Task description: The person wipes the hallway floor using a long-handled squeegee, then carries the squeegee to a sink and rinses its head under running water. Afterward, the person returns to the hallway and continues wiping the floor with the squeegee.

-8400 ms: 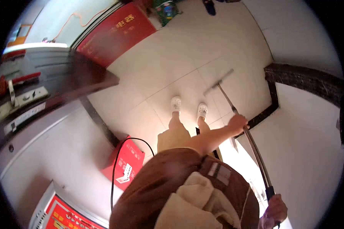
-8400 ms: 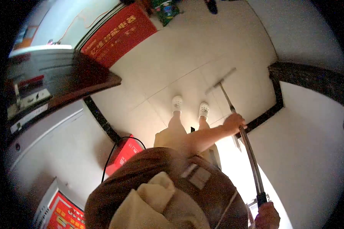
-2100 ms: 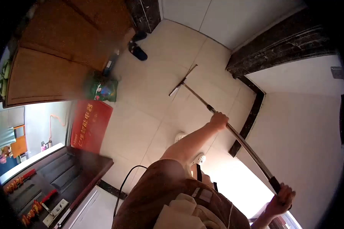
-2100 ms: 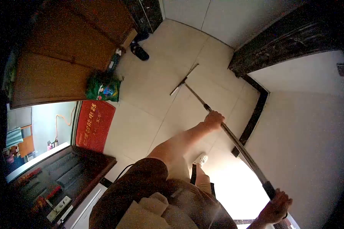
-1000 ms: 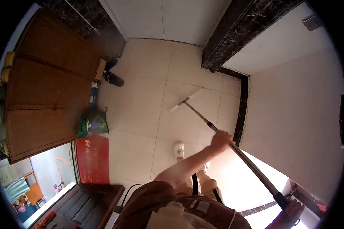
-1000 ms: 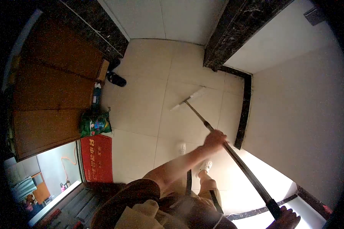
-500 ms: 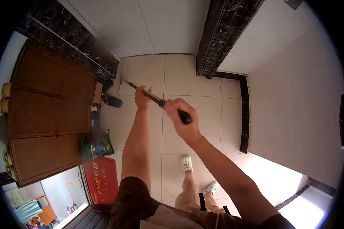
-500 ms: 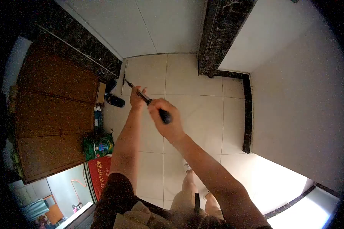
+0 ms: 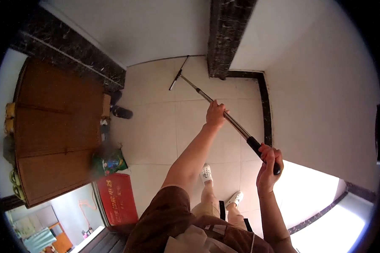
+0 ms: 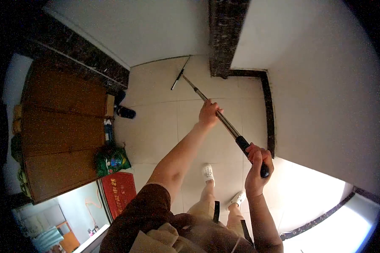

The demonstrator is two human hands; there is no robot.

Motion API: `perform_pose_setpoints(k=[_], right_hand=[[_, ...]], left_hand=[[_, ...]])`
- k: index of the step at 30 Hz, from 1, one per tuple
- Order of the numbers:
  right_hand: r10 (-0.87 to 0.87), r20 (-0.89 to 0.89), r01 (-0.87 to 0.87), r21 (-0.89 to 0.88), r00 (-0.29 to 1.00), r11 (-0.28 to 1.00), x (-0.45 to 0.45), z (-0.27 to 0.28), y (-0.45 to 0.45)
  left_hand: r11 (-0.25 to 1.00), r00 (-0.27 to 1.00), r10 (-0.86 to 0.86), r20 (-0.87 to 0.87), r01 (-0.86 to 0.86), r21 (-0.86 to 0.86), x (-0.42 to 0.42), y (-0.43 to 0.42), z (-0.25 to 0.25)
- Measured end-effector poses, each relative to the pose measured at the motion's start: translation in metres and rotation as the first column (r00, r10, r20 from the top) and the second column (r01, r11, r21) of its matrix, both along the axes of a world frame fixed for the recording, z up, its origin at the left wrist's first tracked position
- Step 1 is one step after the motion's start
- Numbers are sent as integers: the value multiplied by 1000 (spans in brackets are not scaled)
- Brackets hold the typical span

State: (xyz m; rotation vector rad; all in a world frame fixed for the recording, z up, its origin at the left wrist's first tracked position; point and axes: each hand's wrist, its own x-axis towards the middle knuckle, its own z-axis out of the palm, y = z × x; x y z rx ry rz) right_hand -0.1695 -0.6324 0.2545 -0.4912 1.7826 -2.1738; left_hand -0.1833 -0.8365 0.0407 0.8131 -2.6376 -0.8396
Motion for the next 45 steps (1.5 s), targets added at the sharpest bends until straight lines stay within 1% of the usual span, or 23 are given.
perform_pose_setpoints(k=[5, 6, 8, 10, 14, 15, 17, 20, 21, 22, 23, 24, 26, 28, 30, 31, 32, 34, 36, 38, 40, 43, 45], right_hand=[[-114, 34, 115, -17, 993, 993, 9, 2, 33], [-149, -38, 151, 32, 988, 988, 13, 3, 42], [-167, 17, 167, 0, 986, 986, 21, 5, 70], [-165, 52, 165, 10, 985, 986, 33, 6, 84], [-130, 105, 129, 13, 986, 992, 49, 23, 139], [-151, 119, 143, 74, 981, 987, 54, 26, 159], [-146, 79, 141, 57, 986, 988, 76, 30, 182], [-193, 73, 184, 111, 978, 977, 96, 43, 242], [-234, 81, 209, 241, 969, 948, 105, 54, 267], [-272, 87, 224, 360, 958, 905, 113, 66, 291], [-295, 108, 242, 348, 950, 906, 112, 68, 318], [-320, 116, 266, 335, 940, 904, 118, 72, 347], [-295, 201, 274, 123, 934, 954, 113, 93, 381], [-367, 210, 321, 223, 906, 920, 118, 117, 404], [-276, 164, 248, 174, 947, 953, 117, 123, 419], [-250, 144, 229, 151, 958, 962, 116, 124, 414], [-237, 112, 219, 148, 965, 964, 113, 120, 411], [-68, 56, 61, 131, 996, 990, 99, 114, 374], [126, -12, -124, 115, 992, 986, 82, 95, 325], [282, 0, -280, 106, 959, 954, 65, 78, 258], [449, -82, -454, -50, 890, 890, 52, 59, 171], [539, -41, -540, -13, 841, 842, 47, 44, 66], [556, -21, -556, -2, 831, 831, 44, 25, 7]], left_hand=[[994, 994, -110, -17, 111, 23, -12, 41, 11], [989, 989, -147, -10, 146, -15, -9, 50, 11], [972, 977, -213, 9, 213, -100, -2, 71, 10], [964, 967, -255, 30, 256, -74, 12, 83, 2], [953, 946, -298, 129, 303, -24, 32, 134, 28], [951, 937, -306, 169, 309, 14, 39, 151, 38], [947, 917, -321, 237, 309, 86, 61, 172, 54], [944, 938, -330, 102, 330, 18, 88, 233, 51], [938, 935, -342, 97, 333, 102, 96, 258, 62], [913, 916, -401, -20, 399, -81, 111, 287, 41], [938, 939, -329, -101, 312, -153, 117, 317, 50], [925, 924, -377, -61, 373, -64, 126, 346, 51], [921, 920, -389, -53, 390, 10, 129, 386, 86], [867, 874, -484, -42, 486, 112, 138, 411, 105], [868, 871, -468, -152, 485, 104, 142, 416, 110], [868, 864, -460, -205, 486, 102, 144, 414, 112], [870, 869, -459, -184, 482, 106, 144, 403, 114], [873, 878, -458, -142, 474, 115, 143, 357, 116], [920, 921, -388, 42, 385, 73, 139, 300, 104], [976, 958, -215, -191, 203, -78, 141, 231, 92], [995, 996, -84, -7, 83, -55, 148, 155, 82], [987, 992, 99, -75, -107, -116, 161, 58, 71], [977, 978, 208, -16, -207, 51, 166, 2, 55]])
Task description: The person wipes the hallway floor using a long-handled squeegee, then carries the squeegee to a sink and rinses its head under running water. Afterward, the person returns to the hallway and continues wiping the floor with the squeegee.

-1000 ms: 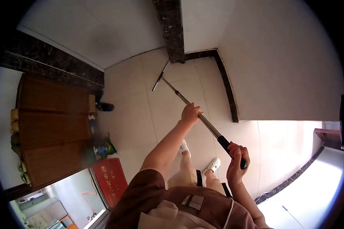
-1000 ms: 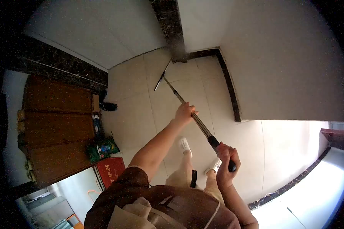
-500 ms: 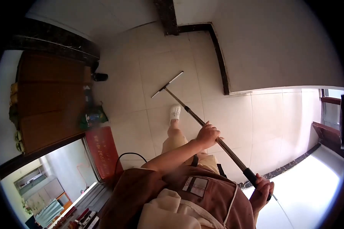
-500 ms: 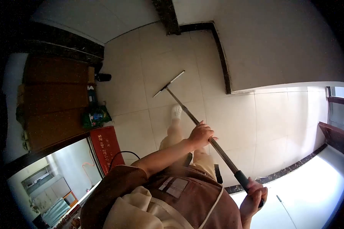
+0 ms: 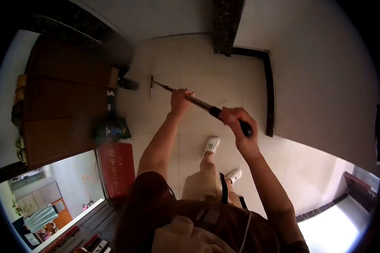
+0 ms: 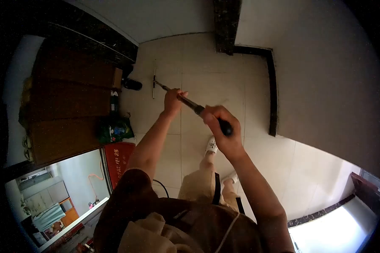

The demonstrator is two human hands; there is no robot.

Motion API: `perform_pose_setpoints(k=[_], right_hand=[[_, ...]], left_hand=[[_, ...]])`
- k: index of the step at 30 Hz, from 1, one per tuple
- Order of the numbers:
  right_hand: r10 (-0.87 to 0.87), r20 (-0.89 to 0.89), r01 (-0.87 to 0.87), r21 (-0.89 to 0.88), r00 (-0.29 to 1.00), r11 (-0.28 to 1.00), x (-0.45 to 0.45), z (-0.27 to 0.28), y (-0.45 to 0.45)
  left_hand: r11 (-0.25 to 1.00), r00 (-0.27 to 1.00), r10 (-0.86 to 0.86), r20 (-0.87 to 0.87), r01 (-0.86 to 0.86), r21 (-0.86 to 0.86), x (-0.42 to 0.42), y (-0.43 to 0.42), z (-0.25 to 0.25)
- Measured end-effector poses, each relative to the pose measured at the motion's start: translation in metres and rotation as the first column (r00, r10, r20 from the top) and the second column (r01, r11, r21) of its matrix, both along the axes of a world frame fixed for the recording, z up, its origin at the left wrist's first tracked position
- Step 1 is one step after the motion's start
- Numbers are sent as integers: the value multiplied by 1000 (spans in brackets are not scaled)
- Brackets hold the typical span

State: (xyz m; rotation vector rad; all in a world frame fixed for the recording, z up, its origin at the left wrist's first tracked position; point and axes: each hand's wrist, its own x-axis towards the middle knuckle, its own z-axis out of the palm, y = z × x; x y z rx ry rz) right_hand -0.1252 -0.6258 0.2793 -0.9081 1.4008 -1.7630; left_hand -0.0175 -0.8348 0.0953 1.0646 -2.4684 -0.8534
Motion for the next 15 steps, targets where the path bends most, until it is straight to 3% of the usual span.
perform_pose_setpoints(k=[1, 2, 4, 6, 7, 8, 9, 10, 11, 13, 15], right_hand=[[-12, 16, 12, 22, 1000, 1000, 0, -8, -22], [-19, 98, 16, 31, 995, 999, 1, -8, -39], [-113, 34, 109, 104, 993, 989, -1, -3, -46], [-204, -51, 209, 122, 978, 970, -10, -8, -30], [-250, -96, 260, 106, 963, 960, -18, -11, -5], [-364, -138, 389, 296, 921, 872, -21, -1, 22], [-378, -59, 382, 201, 924, 902, -25, 10, 49], [-455, 77, 437, 177, 887, 882, -29, 16, 86], [-536, 43, 513, 231, 843, 826, -27, 39, 109], [-575, 32, 561, 180, 818, 808, -20, 73, 170], [-868, -242, 868, 373, 433, 329, 11, 123, 178]], left_hand=[[995, 999, 45, 15, -47, 92, 0, -21, -9], [996, 999, 53, 4, -53, 69, -2, -33, -12], [997, 998, 67, -20, -67, 27, -8, -51, -19], [996, 996, -84, -39, 83, -29, -25, -39, -29], [981, 979, -148, -139, 128, -143, -35, -21, -49], [952, 948, -221, -230, 159, -261, -50, 2, -70], [965, 944, -255, -210, 235, -118, -67, 34, -46], [952, 897, -305, -321, 291, -91, -81, 66, -36], [931, 910, -360, -206, 334, -150, -98, 102, -24], [892, 835, -433, -339, 452, -26, -105, 157, 45], [840, 814, -517, -263, 542, 24, -116, 218, 50]])
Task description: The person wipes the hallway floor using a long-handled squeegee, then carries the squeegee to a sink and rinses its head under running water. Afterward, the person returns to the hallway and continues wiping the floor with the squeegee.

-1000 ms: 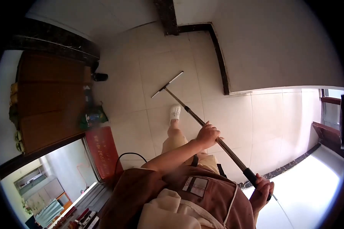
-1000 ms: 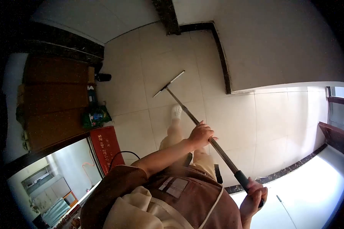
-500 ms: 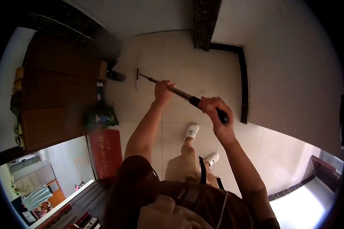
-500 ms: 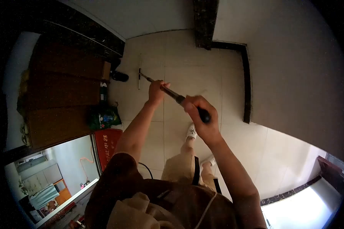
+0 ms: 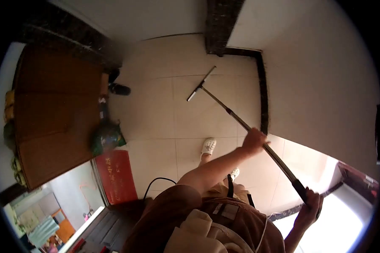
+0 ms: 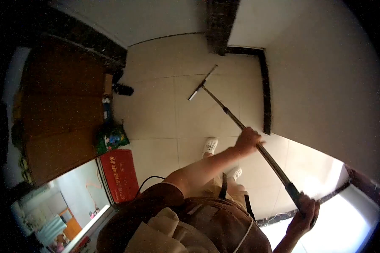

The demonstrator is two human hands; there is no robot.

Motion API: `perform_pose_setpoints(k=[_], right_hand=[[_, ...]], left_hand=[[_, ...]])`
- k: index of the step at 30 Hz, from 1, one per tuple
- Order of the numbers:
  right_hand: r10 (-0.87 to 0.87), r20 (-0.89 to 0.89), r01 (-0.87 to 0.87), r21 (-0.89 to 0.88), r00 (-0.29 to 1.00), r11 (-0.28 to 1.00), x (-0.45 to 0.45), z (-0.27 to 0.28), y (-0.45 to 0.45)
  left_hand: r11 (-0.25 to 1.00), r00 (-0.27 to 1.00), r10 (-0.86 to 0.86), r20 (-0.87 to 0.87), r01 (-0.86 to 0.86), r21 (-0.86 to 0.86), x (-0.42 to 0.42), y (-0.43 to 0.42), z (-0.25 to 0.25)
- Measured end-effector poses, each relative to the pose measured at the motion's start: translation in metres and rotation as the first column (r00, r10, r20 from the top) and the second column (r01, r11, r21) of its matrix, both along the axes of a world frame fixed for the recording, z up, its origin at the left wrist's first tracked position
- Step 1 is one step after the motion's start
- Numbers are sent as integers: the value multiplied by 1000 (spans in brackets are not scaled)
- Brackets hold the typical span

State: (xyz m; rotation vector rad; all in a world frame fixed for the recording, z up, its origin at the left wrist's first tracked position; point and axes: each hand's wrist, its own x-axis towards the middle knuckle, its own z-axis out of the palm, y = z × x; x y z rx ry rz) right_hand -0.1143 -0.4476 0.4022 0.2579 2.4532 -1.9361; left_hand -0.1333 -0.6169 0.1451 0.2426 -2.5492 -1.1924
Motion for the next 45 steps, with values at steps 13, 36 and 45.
perform_pose_setpoints(k=[13, 36, 45], right_hand=[[359, -69, -365, -241, 931, 899, -25, -60, -53], [-161, -174, 99, -321, 972, 942, 8, 8, 83], [319, -388, -402, -155, 865, 902, -98, -92, -51]], left_hand=[[989, 994, -83, -76, 73, -125, -15, -101, -41], [660, 662, -749, 4, 747, -87, -91, 77, 8], [907, 903, -421, 83, 420, 28, -193, -88, -66]])
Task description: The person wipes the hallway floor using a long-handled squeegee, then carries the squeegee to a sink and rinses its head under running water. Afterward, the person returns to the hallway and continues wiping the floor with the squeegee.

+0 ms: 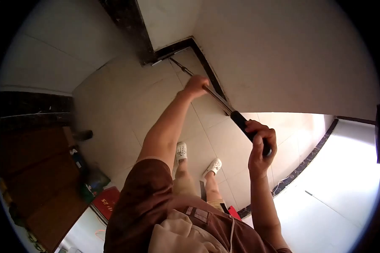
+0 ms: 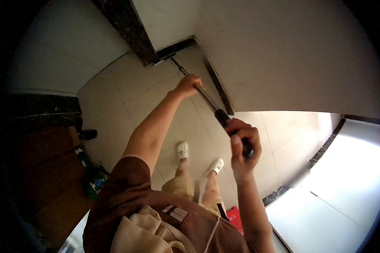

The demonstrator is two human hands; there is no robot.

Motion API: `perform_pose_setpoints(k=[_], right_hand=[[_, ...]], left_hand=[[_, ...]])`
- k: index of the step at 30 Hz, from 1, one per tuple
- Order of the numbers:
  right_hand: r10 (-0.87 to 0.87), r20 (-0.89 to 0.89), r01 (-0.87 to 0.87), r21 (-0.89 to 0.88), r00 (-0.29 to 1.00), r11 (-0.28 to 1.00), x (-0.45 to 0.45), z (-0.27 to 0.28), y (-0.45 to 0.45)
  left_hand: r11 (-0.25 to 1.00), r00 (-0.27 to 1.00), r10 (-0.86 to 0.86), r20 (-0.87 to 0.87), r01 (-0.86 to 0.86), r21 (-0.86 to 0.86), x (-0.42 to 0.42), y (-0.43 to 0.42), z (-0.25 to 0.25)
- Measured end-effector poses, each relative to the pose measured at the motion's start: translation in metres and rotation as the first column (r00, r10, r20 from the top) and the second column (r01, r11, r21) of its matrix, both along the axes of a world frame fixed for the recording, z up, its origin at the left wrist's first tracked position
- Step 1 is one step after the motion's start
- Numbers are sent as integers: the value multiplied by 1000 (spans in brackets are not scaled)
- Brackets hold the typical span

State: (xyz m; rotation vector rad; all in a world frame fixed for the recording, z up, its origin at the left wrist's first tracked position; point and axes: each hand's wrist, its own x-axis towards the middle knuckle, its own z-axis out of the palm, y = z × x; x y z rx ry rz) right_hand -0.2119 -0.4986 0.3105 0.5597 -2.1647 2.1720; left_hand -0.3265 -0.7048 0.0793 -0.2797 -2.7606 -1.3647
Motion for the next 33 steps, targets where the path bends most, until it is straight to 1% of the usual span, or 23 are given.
perform_pose_setpoints(k=[3, 4, 7, 9, 10, 11, 15, 16, 17, 19, 20, 22, 23, 24, 25, 26, 27, 28, 29, 30, 31, 32, 33], right_hand=[[30, 0, -30, 28, 1000, 999, 16, -3, 30], [35, -5, -35, 38, 999, 999, 21, -4, 43], [-102, 8, 102, 12, 995, 995, 47, 2, 83], [-163, 4, 162, 55, 987, 985, 74, 24, 122], [-179, -22, 181, 119, 984, 976, 89, 40, 150], [-206, -3, 205, 134, 979, 970, 104, 55, 173], [-408, 116, 364, 284, 905, 887, 173, 117, 251], [-455, 123, 399, 319, 882, 860, 188, 127, 258], [-461, 110, 401, 347, 880, 848, 199, 139, 271], [-483, 93, 414, 394, 871, 821, 212, 157, 295], [-470, 81, 406, 391, 879, 826, 214, 162, 304], [-434, 61, 380, 385, 899, 841, 214, 168, 316], [-424, -7, 400, 343, 906, 850, 212, 167, 318], [-427, -36, 420, 267, 904, 867, 212, 164, 327], [-432, -63, 436, 189, 900, 880, 205, 161, 324], [-507, -123, 519, 111, 853, 847, 200, 160, 311], [-476, -42, 474, -57, 878, 879, 190, 160, 311], [-509, 3, 493, -253, 861, 832, 182, 158, 293], [-533, 59, 503, -434, 844, 748, 169, 159, 266], [-522, 144, 513, -521, 840, 682, 159, 155, 254], [-491, 163, 492, -550, 856, 675, 148, 147, 240], [-459, 181, 472, -578, 870, 666, 138, 140, 226], [-398, 105, 389, -536, 912, 749, 130, 132, 212]], left_hand=[[991, 990, 56, 128, -40, -126, 6, 21, 7], [989, 996, -25, 82, 37, -144, 11, 33, 5], [976, 980, -158, -119, 137, -169, 33, 79, -10], [974, 981, -181, -70, 169, -149, 64, 124, 10], [976, 977, -190, -99, 177, -130, 81, 154, 16], [977, 973, -196, -125, 183, -107, 98, 183, 19], [955, 955, -293, -41, 290, -67, 180, 296, 54], [947, 949, -315, 26, 316, -59, 201, 310, 66], [941, 940, -330, 89, 335, -49, 217, 329, 81], [929, 919, -364, 149, 348, 124, 238, 358, 96], [920, 895, -392, 211, 378, 102, 243, 365, 109], [933, 910, -359, 207, 355, 58, 246, 373, 117], [939, 916, -342, 208, 343, 36, 247, 375, 120], [969, 962, -242, 125, 233, 83, 250, 378, 124], [981, 990, -139, -15, 140, 131, 246, 374, 124], [990, 998, -45, -54, 52, 128, 242, 372, 126], [991, 994, 53, -93, -40, 129, 233, 364, 129], [981, 972, 148, -184, -120, 154, 223, 356, 131], [967, 949, 214, -233, -172, 187, 211, 345, 131], [957, 926, 249, -284, -191, 217, 198, 333, 125], [946, 900, 282, -331, -204, 251, 186, 320, 116], [939, 899, 294, -325, -207, 276, 173, 304, 107], [930, 898, 304, -319, -207, 303, 160, 287, 100]])
